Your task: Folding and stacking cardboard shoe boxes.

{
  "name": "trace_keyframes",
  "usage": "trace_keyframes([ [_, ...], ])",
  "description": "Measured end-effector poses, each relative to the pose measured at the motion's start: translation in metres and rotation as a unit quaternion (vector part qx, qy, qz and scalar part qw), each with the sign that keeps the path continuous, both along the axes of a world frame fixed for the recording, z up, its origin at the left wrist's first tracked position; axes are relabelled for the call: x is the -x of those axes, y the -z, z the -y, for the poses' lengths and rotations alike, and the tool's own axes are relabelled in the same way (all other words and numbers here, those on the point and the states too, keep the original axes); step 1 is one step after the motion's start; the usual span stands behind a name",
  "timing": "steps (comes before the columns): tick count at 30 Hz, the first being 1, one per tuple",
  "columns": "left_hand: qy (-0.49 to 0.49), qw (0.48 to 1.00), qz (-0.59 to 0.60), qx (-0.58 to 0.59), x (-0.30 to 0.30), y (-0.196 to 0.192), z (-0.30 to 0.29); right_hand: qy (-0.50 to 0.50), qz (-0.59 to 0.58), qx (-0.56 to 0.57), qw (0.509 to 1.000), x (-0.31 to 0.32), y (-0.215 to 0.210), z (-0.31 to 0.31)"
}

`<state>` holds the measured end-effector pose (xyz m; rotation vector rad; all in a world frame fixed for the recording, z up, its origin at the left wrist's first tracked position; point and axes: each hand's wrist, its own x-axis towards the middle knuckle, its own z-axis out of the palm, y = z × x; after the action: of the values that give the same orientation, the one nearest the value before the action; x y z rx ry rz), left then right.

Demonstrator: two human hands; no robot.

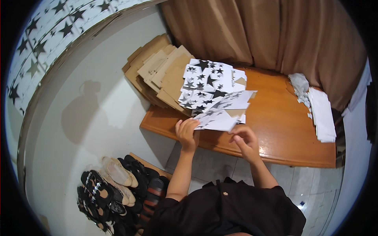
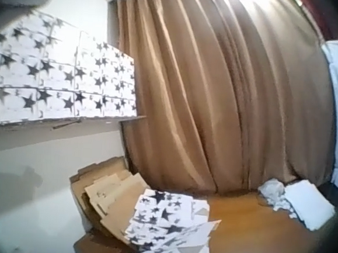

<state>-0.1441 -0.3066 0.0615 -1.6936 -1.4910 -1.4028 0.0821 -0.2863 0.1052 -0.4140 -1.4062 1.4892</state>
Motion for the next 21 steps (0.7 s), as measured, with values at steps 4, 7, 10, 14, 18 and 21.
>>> trace_keyframes([
  [4, 0.015, 0.996, 0.093, -0.004, -0.004, -0.014, 0.017, 0.213, 0.017, -0.106, 0.971, -0.051, 0.023, 0.007],
  [7, 0.046, 0.958, 0.284, -0.002, -0.008, -0.016, 0.025, 0.331, 0.016, 0.033, 0.943, -0.091, 0.040, -0.004],
  [10, 0.104, 0.890, 0.444, -0.024, -0.013, -0.018, 0.018, 0.416, 0.053, 0.039, 0.907, -0.138, 0.061, -0.025],
  [14, 0.195, 0.839, 0.508, -0.008, -0.014, -0.004, 0.003, 0.446, 0.049, 0.061, 0.892, -0.179, 0.043, -0.050],
  [18, 0.272, 0.801, 0.531, 0.046, -0.051, 0.013, -0.032, 0.455, 0.039, 0.093, 0.885, -0.224, 0.050, -0.098],
  [21, 0.294, 0.801, 0.512, 0.098, -0.097, 0.017, -0.064, 0.342, -0.068, 0.151, 0.925, -0.264, 0.065, -0.121],
])
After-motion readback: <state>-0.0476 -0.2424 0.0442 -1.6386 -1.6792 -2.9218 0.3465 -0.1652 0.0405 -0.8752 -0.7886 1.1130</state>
